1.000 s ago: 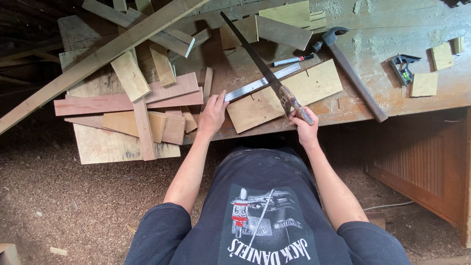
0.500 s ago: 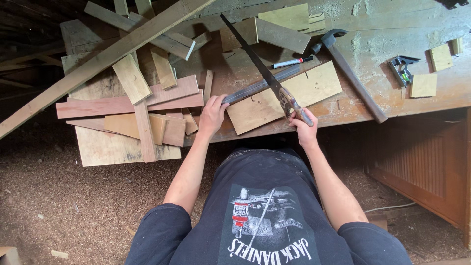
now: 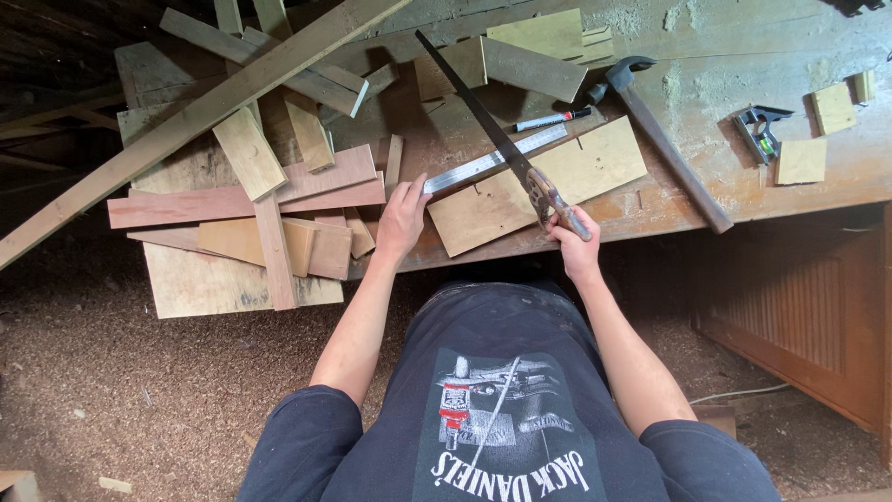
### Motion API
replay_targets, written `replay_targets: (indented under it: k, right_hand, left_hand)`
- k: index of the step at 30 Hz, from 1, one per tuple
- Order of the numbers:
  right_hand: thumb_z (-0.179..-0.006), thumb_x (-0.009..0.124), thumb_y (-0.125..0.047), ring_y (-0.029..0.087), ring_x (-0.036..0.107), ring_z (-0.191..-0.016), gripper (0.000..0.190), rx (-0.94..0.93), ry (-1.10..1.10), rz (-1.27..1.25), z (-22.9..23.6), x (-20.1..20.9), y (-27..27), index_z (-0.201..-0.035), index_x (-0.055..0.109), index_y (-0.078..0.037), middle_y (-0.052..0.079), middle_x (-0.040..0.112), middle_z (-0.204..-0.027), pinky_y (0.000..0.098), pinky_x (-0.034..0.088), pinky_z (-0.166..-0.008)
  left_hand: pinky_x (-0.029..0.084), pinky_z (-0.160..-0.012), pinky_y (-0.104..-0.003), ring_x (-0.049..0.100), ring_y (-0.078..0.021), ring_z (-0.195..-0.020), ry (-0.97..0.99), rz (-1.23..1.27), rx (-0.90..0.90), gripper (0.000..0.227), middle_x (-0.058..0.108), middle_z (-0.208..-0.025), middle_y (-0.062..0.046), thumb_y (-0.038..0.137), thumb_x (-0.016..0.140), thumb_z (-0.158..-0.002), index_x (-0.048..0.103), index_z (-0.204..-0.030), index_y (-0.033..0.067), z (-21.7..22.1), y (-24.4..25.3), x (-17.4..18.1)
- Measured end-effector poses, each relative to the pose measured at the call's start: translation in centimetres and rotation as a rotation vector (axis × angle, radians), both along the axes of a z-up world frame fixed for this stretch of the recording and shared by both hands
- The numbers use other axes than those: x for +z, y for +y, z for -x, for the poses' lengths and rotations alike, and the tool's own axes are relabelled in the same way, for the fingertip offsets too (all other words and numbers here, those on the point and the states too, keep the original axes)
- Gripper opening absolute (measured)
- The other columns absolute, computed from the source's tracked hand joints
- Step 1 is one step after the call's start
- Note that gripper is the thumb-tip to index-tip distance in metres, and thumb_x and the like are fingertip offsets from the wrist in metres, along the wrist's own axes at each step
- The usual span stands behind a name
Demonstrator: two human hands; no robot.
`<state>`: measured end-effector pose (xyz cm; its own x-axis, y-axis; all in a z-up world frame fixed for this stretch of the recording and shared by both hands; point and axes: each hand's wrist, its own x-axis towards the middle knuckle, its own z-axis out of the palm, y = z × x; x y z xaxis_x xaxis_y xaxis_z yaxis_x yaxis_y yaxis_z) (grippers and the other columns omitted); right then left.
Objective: The person measures and marks a wooden plank using a metal ruler and a marker. They then pick up a hand saw and position it along the marked line, preparing to cut the wood.
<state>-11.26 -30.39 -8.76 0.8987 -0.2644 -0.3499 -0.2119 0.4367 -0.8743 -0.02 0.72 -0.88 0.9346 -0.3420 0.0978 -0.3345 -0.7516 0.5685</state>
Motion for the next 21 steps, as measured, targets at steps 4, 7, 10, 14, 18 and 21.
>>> replay_targets:
  k: [4, 7, 10, 14, 18, 21]
  right_hand:
    - [-0.081, 0.060, 0.015, 0.011, 0.060, -0.073, 0.019, 0.010, 0.010, 0.035, 0.0, 0.1, 0.1, -0.091, 0.062, -0.001, 0.005, 0.065, -0.083, 0.0230, 0.051, -0.068]
    - [-0.081, 0.061, 0.013, 0.009, 0.060, -0.074, 0.018, 0.034, 0.002, 0.108, 0.1, 0.4, 0.2, -0.090, 0.062, -0.002, 0.002, 0.065, -0.083, 0.0219, 0.050, -0.068]
    - [-0.081, 0.062, 0.012, 0.006, 0.056, -0.075, 0.017, 0.078, -0.038, 0.250, 0.4, 0.9, 0.5, -0.090, 0.062, -0.003, -0.001, 0.064, -0.083, 0.0208, 0.047, -0.067]
    - [-0.083, 0.062, 0.008, 0.004, 0.052, -0.072, 0.013, 0.109, -0.043, 0.339, 0.7, 1.3, 0.9, -0.090, 0.063, -0.004, -0.003, 0.061, -0.081, 0.0210, 0.043, -0.064]
    - [-0.085, 0.063, 0.005, 0.004, 0.052, -0.074, 0.011, 0.134, -0.053, 0.394, 0.8, 1.8, 1.4, -0.090, 0.062, -0.004, -0.004, 0.060, -0.082, 0.0206, 0.044, -0.066]
    - [-0.085, 0.064, 0.006, 0.004, 0.052, -0.073, 0.012, 0.110, -0.035, 0.437, 1.1, 2.2, 1.9, -0.091, 0.063, -0.004, -0.003, 0.061, -0.081, 0.0211, 0.044, -0.065]
  left_hand:
    - [0.055, -0.083, -0.042, 0.066, -0.0349, -0.099, 0.007, 0.014, 0.000, 0.035, 0.064, -0.111, -0.016, 0.017, 0.064, -0.102, 0.062, -0.134, 0.0035, 0.0, 0.1, 0.0]
    - [0.054, -0.082, -0.043, 0.066, -0.0364, -0.098, 0.061, 0.037, 0.013, 0.034, 0.064, -0.110, -0.016, 0.017, 0.066, -0.100, 0.063, -0.132, 0.0046, 0.0, 0.1, 0.0]
    - [0.055, -0.082, -0.042, 0.067, -0.0362, -0.097, 0.110, 0.058, 0.033, 0.033, 0.065, -0.110, -0.016, 0.018, 0.067, -0.099, 0.063, -0.130, 0.0059, 0.1, 0.1, 0.1]
    - [0.054, -0.083, -0.043, 0.067, -0.0369, -0.098, 0.145, 0.052, 0.062, 0.034, 0.065, -0.111, -0.016, 0.017, 0.065, -0.100, 0.062, -0.131, 0.0067, 0.3, 0.2, 0.2]
    - [0.054, -0.085, -0.043, 0.066, -0.0379, -0.100, 0.129, 0.088, 0.062, 0.038, 0.065, -0.116, -0.017, 0.014, 0.063, -0.099, 0.059, -0.135, 0.0060, 0.1, 0.1, 0.2]
    - [0.054, -0.086, -0.043, 0.068, -0.0362, -0.100, 0.191, 0.066, 0.088, 0.034, 0.066, -0.115, -0.015, 0.016, 0.063, -0.099, 0.061, -0.131, 0.0083, 0.0, 0.1, 0.3]
